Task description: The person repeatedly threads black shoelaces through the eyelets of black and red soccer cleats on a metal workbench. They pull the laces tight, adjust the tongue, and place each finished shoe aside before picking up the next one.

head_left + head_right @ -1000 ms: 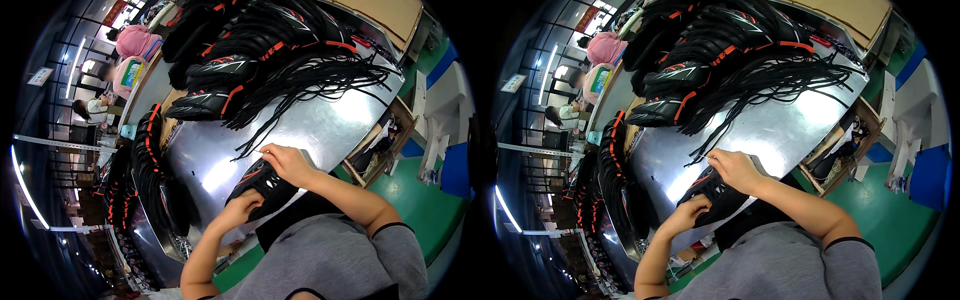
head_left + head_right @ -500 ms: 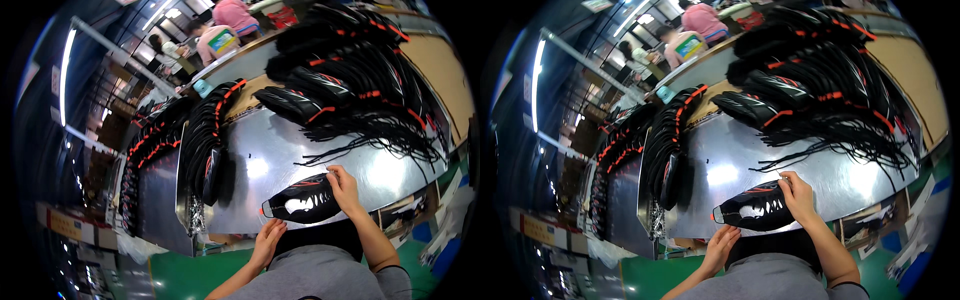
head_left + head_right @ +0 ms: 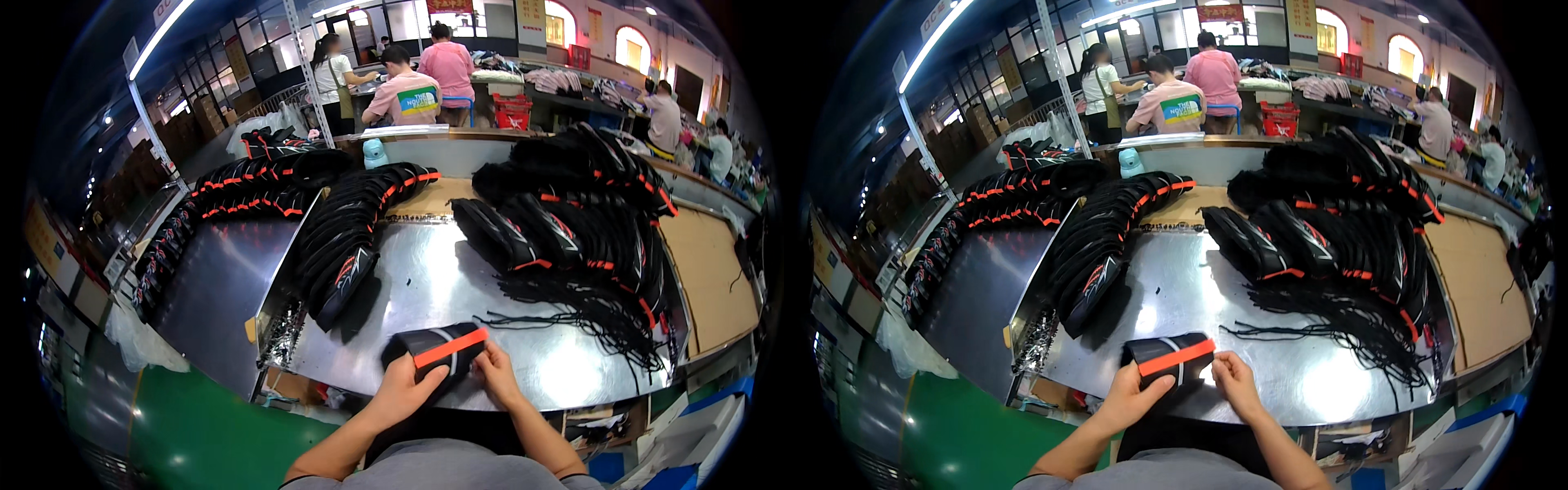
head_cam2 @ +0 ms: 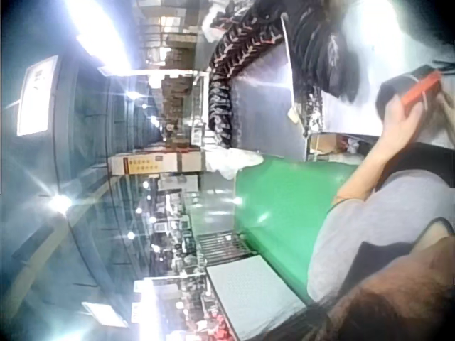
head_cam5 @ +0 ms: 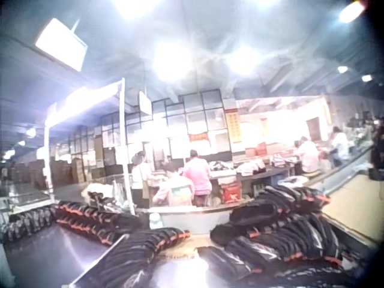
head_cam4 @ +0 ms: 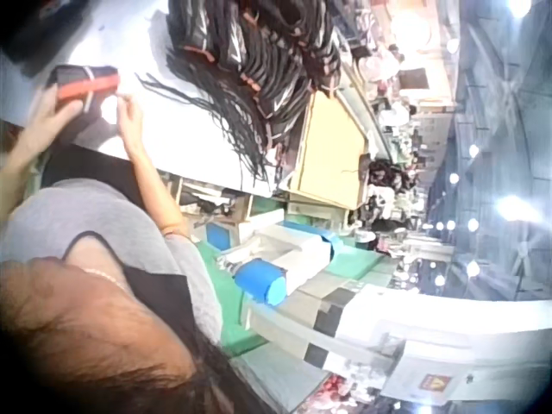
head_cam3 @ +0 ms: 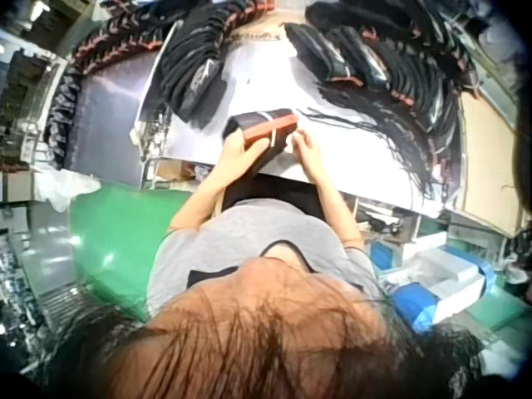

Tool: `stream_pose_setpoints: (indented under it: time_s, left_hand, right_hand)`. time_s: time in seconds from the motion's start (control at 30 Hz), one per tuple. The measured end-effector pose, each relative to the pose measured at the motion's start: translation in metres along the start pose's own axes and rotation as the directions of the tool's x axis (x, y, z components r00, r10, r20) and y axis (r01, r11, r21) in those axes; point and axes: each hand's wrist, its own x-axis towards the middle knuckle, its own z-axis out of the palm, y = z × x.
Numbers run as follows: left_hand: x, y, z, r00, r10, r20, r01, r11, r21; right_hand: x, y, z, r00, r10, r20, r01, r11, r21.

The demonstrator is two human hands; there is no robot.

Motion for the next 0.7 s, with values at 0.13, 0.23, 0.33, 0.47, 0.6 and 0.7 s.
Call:
stream_pose_setpoints:
  time_s: [0.13,0.23,0.33,0.47,0.6,0.7]
  left_hand:
    - [0.056,-0.103,-0.039,0.952,-0.155,-0.264,0.302,0.615,0.728]
    - [0.124,-0.219,-0.109,0.854,0.136,-0.503,0.422,0.384,0.821]
    - [0.185,-0.253,-0.123,0.769,0.141,-0.624,0.52,0.43,0.738]
    - [0.221,-0.227,-0.11,0.77,-0.18,-0.612,0.57,0.625,0.533]
    - [0.214,-0.269,-0.1,0.791,-0.04,-0.611,0.43,0.746,0.508]
    - [0.214,-0.243,-0.112,0.78,-0.074,-0.621,0.379,0.846,0.376]
  right_hand:
    - [-0.011,-0.01,-0.018,0.989,0.087,-0.118,-0.088,0.996,-0.005]
    - [-0.017,-0.007,-0.026,0.983,0.125,-0.137,-0.125,0.992,0.009]
    - [-0.017,-0.012,-0.03,0.984,0.083,-0.16,-0.122,0.96,-0.251]
    - [0.006,-0.027,-0.022,0.962,-0.229,0.152,0.235,0.398,-0.887]
    - [0.042,-0.044,-0.004,0.911,-0.123,0.393,0.403,0.077,-0.912]
    - [0.119,-0.059,0.021,0.86,-0.136,0.491,0.508,0.291,-0.81]
